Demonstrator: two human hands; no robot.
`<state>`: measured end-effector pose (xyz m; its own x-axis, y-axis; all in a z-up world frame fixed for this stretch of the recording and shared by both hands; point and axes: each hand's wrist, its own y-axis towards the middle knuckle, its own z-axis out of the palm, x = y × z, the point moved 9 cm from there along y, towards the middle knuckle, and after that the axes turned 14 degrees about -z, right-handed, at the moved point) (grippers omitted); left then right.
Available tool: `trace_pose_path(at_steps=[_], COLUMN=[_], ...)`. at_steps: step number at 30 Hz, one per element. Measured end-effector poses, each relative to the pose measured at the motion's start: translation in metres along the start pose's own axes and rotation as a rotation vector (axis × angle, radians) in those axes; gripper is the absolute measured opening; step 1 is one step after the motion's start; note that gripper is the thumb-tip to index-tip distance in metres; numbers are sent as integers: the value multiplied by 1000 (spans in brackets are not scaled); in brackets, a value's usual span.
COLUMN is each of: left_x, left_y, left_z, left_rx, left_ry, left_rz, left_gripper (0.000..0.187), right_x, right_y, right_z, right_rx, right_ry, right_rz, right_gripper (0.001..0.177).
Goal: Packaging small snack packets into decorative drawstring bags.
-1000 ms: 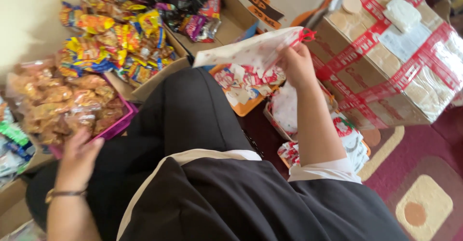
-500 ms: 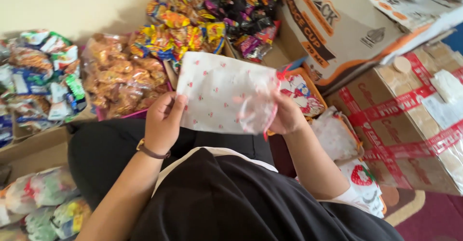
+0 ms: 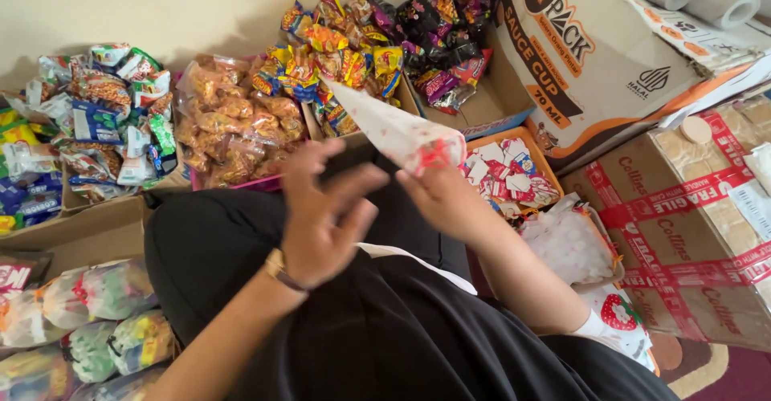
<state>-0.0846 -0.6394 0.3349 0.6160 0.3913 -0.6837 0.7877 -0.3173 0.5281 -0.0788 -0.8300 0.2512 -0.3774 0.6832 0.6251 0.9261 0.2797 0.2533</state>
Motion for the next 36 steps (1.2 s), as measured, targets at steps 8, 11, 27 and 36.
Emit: trace_pose_path(at_steps=[8,11,27,36], left_x=[26,70,162,165], left_y=[-11,-20,16,56], left_z=[46,65,91,73], left_rx=[222,305,322,297], left_ry=[289,396,383,-97], left_rz=[-224,-345,-459,-679], left_gripper=[38,42,52,68], right_x=[52,44,-31,-452], right_y=[18,12,73,95], right_z=[55,81,-10,75], right_rx=[514,586,-97,-530], right_ry=[-654,-680,348,766], right_rz=[37,41,-379,779], right_gripper=[46,47,22,32])
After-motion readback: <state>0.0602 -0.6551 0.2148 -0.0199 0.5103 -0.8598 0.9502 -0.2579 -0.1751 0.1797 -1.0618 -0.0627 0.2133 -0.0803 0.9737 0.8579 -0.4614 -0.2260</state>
